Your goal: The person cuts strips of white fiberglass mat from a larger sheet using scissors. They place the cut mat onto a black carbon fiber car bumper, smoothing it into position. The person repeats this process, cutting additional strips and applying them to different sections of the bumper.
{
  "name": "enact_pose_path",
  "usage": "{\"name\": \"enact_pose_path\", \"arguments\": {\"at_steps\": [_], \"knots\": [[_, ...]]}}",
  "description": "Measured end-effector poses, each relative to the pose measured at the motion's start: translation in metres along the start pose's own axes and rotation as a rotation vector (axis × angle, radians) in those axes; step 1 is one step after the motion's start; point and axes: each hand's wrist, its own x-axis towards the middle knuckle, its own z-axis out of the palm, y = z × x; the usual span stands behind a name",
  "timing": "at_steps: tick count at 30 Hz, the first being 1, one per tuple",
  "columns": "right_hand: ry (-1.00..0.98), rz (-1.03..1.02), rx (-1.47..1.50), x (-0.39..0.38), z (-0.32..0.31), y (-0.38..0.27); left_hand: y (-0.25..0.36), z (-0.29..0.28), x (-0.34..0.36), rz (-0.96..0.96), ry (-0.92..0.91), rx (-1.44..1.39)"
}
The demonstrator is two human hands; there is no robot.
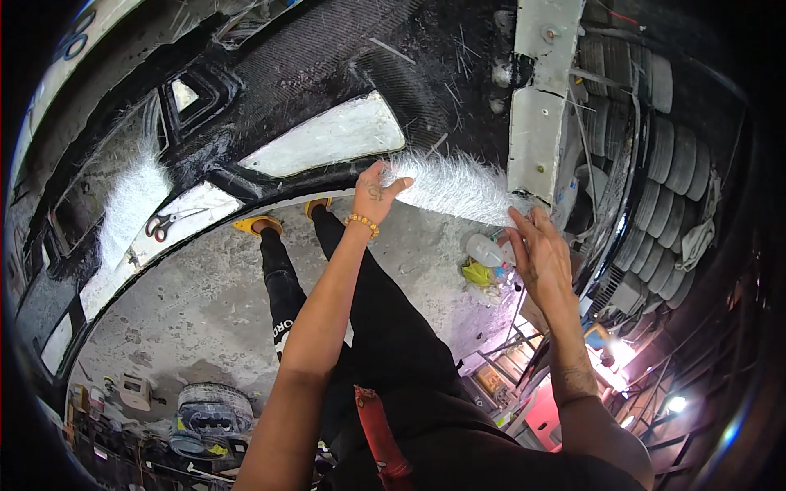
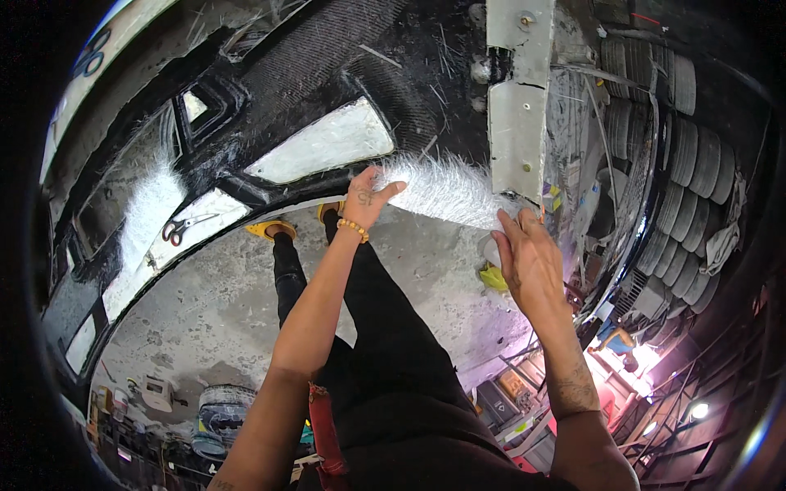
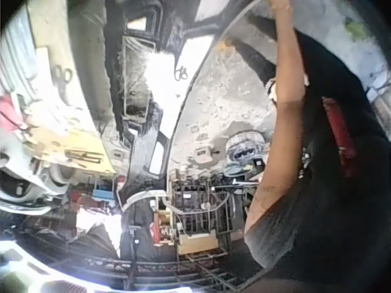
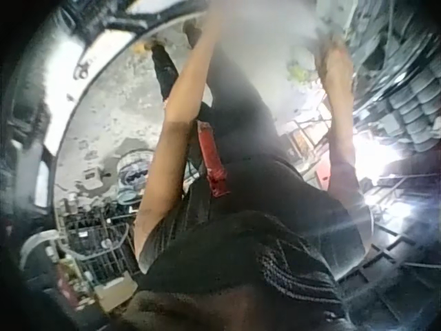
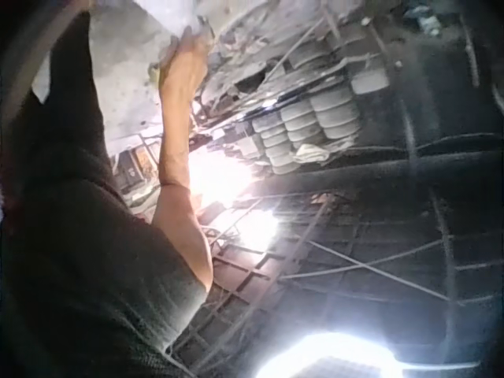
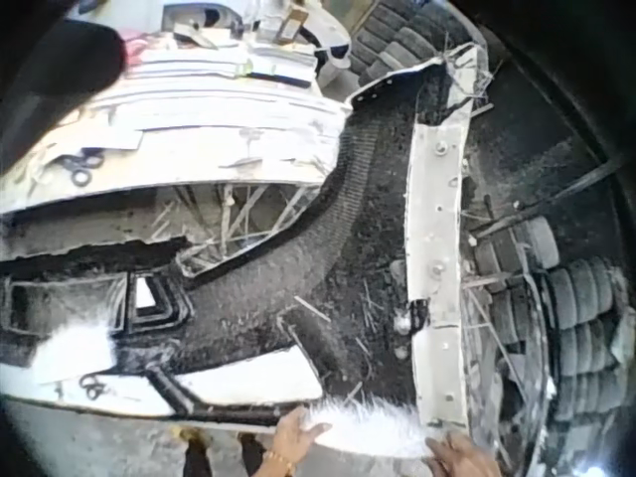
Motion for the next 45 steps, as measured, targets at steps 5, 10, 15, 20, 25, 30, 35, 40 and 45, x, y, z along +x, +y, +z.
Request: {"name": "enact_pose_path", "arguments": {"at_steps": [5, 10, 15, 20, 25, 30, 35, 40, 45], "knots": [[-0.007, 0.112, 0.056, 0.003, -0.001, -0.003, -0.001, -0.003, 0.002, -0.023, -0.023, -0.006], [0.105, 0.124, 0.187, 0.003, 0.009, 0.004, 0.003, -0.003, -0.001, 0.001, 0.013, -0.164], [-0.048, 0.238, 0.101, 0.010, -0.001, -0.005, -0.008, 0.001, 0.002, 0.023, 0.041, -0.111], [-0.061, 0.269, 0.117, 0.008, 0.002, -0.002, -0.007, 0.006, 0.003, 0.074, 0.078, -0.116], [-0.054, 0.219, 0.109, 0.008, 0.001, 0.001, -0.008, 0.013, 0.002, 0.088, 0.144, -0.012], [-0.053, 0.227, 0.172, 0.004, 0.001, 0.003, -0.014, 0.013, 0.005, 0.056, 0.081, -0.033], [-0.060, 0.214, 0.156, 0.001, -0.002, 0.009, -0.006, 0.014, 0.003, 0.065, 0.085, -0.017], [-0.074, 0.244, 0.219, 0.003, -0.007, 0.009, 0.010, 0.009, 0.001, -0.021, 0.000, 0.000], [-0.114, 0.217, 0.180, 0.005, -0.013, 0.012, 0.010, 0.011, 0.003, -0.048, -0.009, 0.017]]}}
